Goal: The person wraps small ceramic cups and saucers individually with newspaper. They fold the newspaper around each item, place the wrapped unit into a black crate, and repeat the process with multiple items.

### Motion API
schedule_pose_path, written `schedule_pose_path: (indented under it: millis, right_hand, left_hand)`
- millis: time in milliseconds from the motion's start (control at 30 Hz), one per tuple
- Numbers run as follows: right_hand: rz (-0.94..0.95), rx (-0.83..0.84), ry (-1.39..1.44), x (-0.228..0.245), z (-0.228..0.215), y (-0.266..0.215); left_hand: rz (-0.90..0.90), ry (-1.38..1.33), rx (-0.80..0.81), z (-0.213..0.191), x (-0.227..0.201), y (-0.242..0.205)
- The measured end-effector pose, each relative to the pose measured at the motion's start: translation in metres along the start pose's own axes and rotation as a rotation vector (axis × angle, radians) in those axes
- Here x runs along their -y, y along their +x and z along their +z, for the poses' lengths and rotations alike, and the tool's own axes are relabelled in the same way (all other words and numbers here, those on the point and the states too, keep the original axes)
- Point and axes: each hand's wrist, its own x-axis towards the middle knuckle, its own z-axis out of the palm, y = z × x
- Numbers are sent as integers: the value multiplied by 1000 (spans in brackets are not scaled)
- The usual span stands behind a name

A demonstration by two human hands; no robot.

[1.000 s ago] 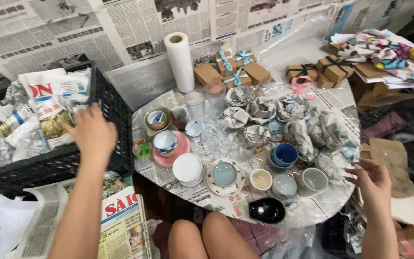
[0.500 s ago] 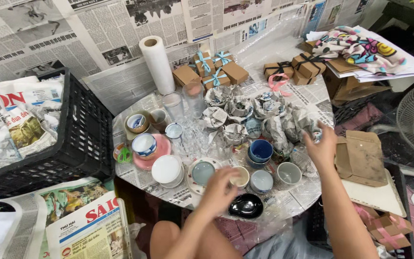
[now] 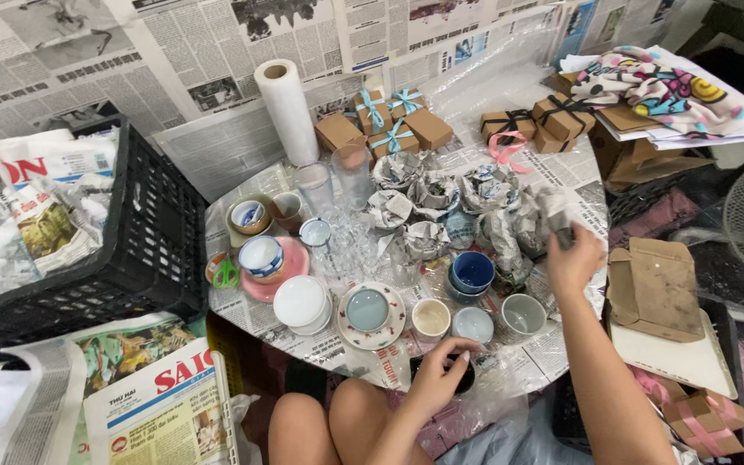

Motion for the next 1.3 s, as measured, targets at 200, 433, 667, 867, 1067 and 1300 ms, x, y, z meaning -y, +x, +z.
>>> schedule_pose_path:
  millis: [200,433,667,867,1067,1300]
  right_hand:
    - [-35,-125,327,20,-33,15]
    - [260,217,770,112,-125,-31]
    - [735,928,1241,200,-147,-131]
    - [868,939,1335,201,-130,-195]
    - [1048,1044,1609,213,-120,-264]
    - [399,920,1243,230,-134,-323]
  left_hand:
    - [-18,-80,-82,-13,12,-8]
    - [58,-282,-118,-16,7,-17]
    - [130,-504,-261,-29,14,-24]
    - [133,-495,-263,-49,11,-56]
    - [-120,-491,-610,-55,22,-81]
    - [-34,-14,-841,-64,19,-108]
